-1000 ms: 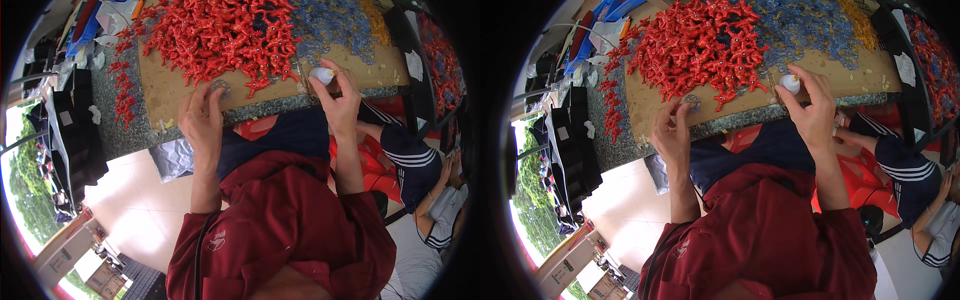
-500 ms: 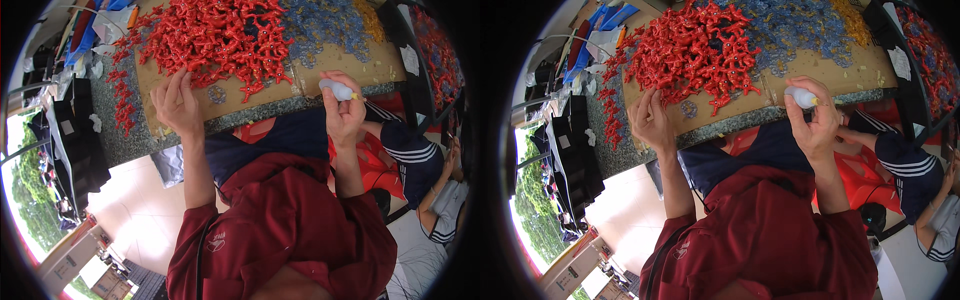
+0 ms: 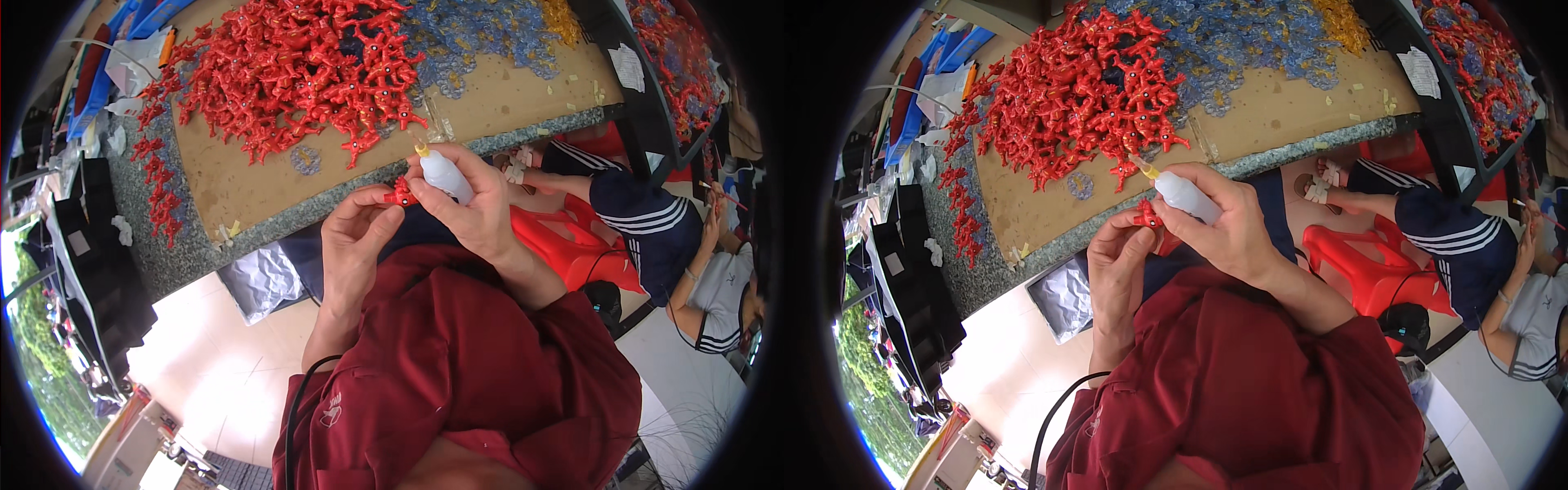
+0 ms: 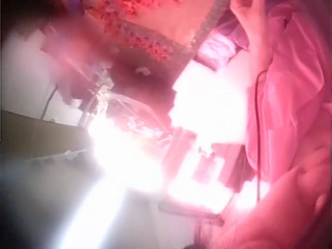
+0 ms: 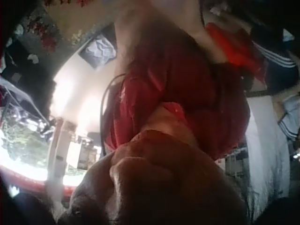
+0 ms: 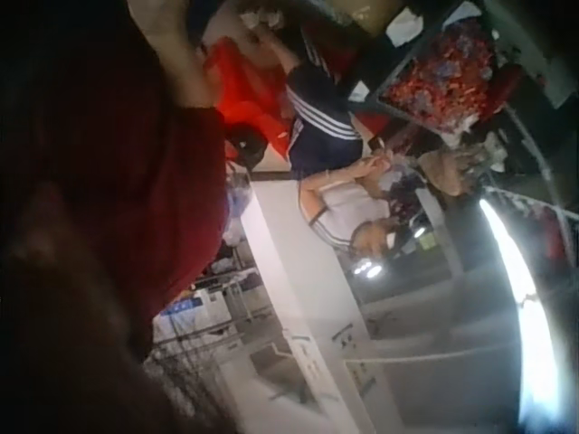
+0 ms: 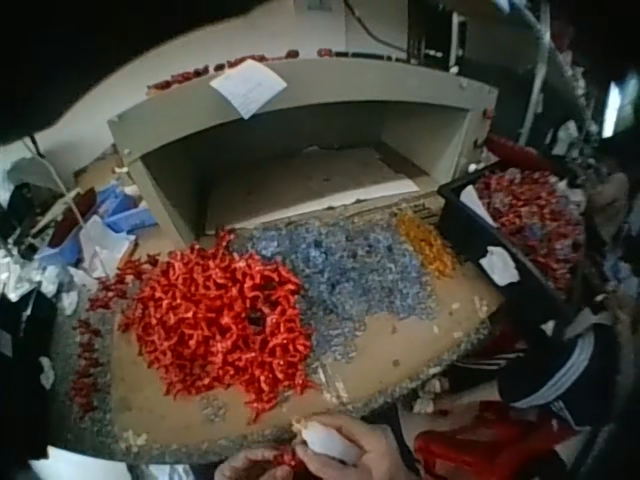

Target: The person assembles toy figurines by applying glue to each figurine from a bottle and attaching a plastic base piece by hand.

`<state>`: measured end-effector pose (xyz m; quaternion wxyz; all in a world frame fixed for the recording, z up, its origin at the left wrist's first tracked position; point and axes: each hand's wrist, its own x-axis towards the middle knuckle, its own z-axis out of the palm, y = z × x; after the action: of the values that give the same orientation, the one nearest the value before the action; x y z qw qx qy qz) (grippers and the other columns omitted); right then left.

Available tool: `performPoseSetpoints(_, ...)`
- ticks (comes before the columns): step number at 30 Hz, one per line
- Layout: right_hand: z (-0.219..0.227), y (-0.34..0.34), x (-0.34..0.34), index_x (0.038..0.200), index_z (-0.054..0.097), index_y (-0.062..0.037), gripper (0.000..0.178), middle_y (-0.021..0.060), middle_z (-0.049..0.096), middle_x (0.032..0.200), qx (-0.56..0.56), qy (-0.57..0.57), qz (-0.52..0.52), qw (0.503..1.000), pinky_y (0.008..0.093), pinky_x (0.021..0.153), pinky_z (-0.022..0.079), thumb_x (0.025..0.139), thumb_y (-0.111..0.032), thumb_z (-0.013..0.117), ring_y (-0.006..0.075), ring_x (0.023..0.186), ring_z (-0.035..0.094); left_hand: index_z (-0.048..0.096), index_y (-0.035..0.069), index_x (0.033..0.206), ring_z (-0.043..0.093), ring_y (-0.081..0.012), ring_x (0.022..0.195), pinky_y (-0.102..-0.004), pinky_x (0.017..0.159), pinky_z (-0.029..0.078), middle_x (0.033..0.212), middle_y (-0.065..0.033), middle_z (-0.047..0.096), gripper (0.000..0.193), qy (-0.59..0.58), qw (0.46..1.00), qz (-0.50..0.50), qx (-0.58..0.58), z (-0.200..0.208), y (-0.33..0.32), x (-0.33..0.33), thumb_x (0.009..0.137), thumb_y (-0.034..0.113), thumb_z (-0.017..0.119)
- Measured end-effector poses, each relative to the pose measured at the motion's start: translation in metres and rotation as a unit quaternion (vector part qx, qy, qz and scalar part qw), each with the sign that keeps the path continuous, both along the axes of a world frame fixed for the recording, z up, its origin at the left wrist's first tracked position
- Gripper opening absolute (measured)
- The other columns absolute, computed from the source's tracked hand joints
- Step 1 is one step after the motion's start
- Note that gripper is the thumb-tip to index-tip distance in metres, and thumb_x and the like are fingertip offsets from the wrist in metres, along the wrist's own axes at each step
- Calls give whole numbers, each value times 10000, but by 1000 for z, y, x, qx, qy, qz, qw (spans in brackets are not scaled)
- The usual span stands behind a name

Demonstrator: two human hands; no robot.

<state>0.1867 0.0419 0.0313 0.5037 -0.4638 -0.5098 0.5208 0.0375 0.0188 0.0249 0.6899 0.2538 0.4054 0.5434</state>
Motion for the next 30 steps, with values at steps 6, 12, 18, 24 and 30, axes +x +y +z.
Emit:
performPoseSetpoints(6, 7, -4, 9, 1027, 595, -32, 319, 125, 634, 889, 21, -78, 37, 996, 256, 682, 475, 736, -129, 683, 161, 793, 617, 538, -7, 1086, 573, -129, 799, -205, 654, 451, 934, -92, 612, 296, 22, 997, -69, 8, -5, -3, -7, 799, 15, 611)
performPoseSetpoints(12, 16, -14, 27, 1021, 574, 3, 352, 117, 629, 902, 12, -41, -57, 997, 275, 688, 476, 754, -194, 692, 172, 795, 620, 480, 29, 1149, 490, -130, 733, -224, 598, 377, 935, -70, 535, 299, -257, 956, -89, -109, -7, 1, -5, 885, 165, 513)
performPoseSetpoints(18, 15, -19, 37, 988, 553, 5, 336, 61, 617, 775, 166, -208, -11, 964, 207, 575, 437, 735, -153, 707, 93, 658, 564, 472, 38, 1138, 463, -126, 726, -217, 593, 363, 921, -61, 493, 306, -370, 913, -104, -134, -16, 2, -7, 883, 200, 518)
performPoseSetpoints(24, 20, -21, 31, 983, 602, 1, 399, 94, 648, 859, 95, -179, 15, 979, 258, 584, 482, 646, -135, 767, 173, 688, 629, 467, 41, 1135, 456, -120, 714, -215, 591, 360, 917, -58, 501, 305, -366, 918, -96, -121, -16, 3, -10, 884, 207, 516)
performPoseSetpoints(30, 18, -20, 30, 949, 634, 5, 381, 94, 657, 803, 207, -233, -13, 950, 250, 538, 464, 622, -128, 778, 164, 630, 613, 468, 38, 1135, 449, -117, 705, -215, 588, 358, 905, -57, 503, 305, -340, 929, -89, -116, -17, 3, -10, 893, 219, 502)
